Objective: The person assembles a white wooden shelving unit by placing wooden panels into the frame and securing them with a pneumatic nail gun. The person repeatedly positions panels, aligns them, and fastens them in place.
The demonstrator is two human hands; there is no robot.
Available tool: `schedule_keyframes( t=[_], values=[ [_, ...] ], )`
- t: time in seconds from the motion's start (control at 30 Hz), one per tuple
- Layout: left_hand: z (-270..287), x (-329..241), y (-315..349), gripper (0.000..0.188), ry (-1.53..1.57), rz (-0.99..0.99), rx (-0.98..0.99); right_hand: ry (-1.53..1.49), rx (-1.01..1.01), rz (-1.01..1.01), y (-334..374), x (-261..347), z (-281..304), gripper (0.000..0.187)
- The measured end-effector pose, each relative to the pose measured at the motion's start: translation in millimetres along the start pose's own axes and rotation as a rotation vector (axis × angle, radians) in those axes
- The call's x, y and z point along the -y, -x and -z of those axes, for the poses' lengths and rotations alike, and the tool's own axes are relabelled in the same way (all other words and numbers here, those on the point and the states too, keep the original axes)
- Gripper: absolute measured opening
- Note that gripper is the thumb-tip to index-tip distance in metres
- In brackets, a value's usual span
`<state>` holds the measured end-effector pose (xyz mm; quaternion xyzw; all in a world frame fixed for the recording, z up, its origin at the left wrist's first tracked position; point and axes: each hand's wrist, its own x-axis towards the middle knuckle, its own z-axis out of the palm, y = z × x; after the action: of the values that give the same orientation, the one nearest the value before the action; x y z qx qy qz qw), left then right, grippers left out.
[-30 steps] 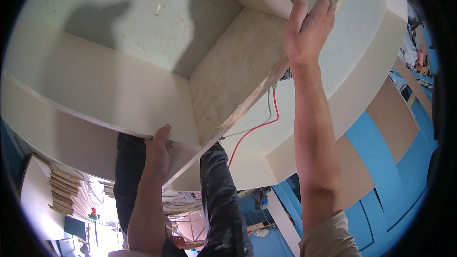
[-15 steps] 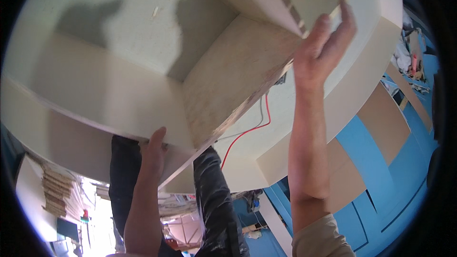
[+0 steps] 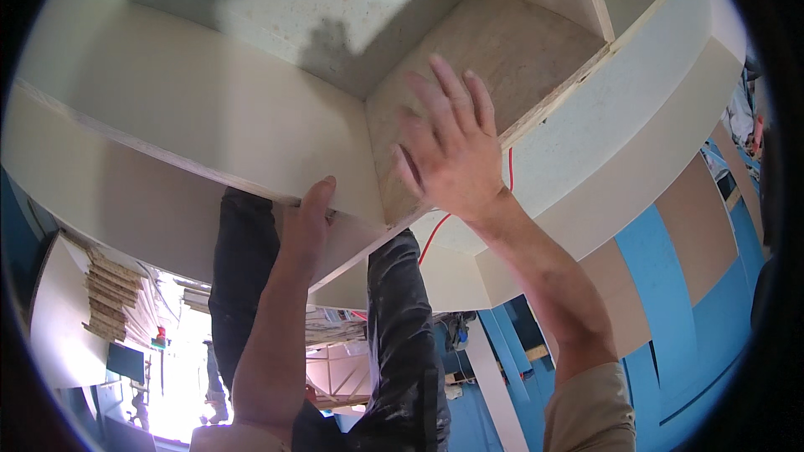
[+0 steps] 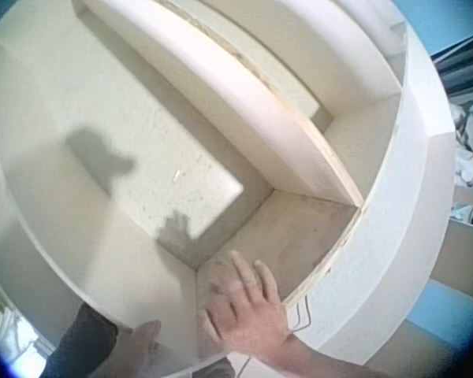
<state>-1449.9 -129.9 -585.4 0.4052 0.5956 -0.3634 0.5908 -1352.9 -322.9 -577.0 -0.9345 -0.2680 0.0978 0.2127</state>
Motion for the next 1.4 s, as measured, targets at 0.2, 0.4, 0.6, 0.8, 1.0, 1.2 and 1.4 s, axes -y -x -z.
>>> schedule_keyframes(
  t=[0.2, 0.4, 0.6, 0.8, 1.0, 1.2, 1.4],
  values=[
    [11.0, 6.6, -4.5, 0.045, -0.094, -0.063, 0.073, -0.069, 0.027, -0.027, 1.2, -4.7, 10.6, 0.028],
    [8.0, 14.2, -10.1, 0.039, 0.101, -0.080, 0.113, -0.047, -0.087, -0.088, 3.5, -15.6, 1.5, 0.030],
    [11.0, 20.1, -11.2, 0.039, 0.056, -0.098, 0.131, -0.031, -0.067, -0.137, 7.8, -20.8, -3.9, 0.026],
    [-5.1, 43.6, 4.3, 0.052, -0.274, -0.182, 0.169, -0.185, -0.216, -0.209, 13.7, -27.8, 15.2, 0.020],
    [-11.5, 75.9, 8.1, 0.049, -0.571, -0.262, 0.198, -0.069, -0.637, -0.322, 12.7, -92.1, 51.3, 0.027],
    [-30.0, 73.0, 13.7, 0.035, -0.457, -0.347, 0.189, 0.246, -0.702, -0.405, -36.5, -135.8, 67.9, 0.049],
    [-22.7, 83.4, 8.0, 0.040, -0.509, -0.418, 0.133, 0.281, -0.573, -0.438, -44.3, -131.4, 57.3, 0.045]
  ],
)
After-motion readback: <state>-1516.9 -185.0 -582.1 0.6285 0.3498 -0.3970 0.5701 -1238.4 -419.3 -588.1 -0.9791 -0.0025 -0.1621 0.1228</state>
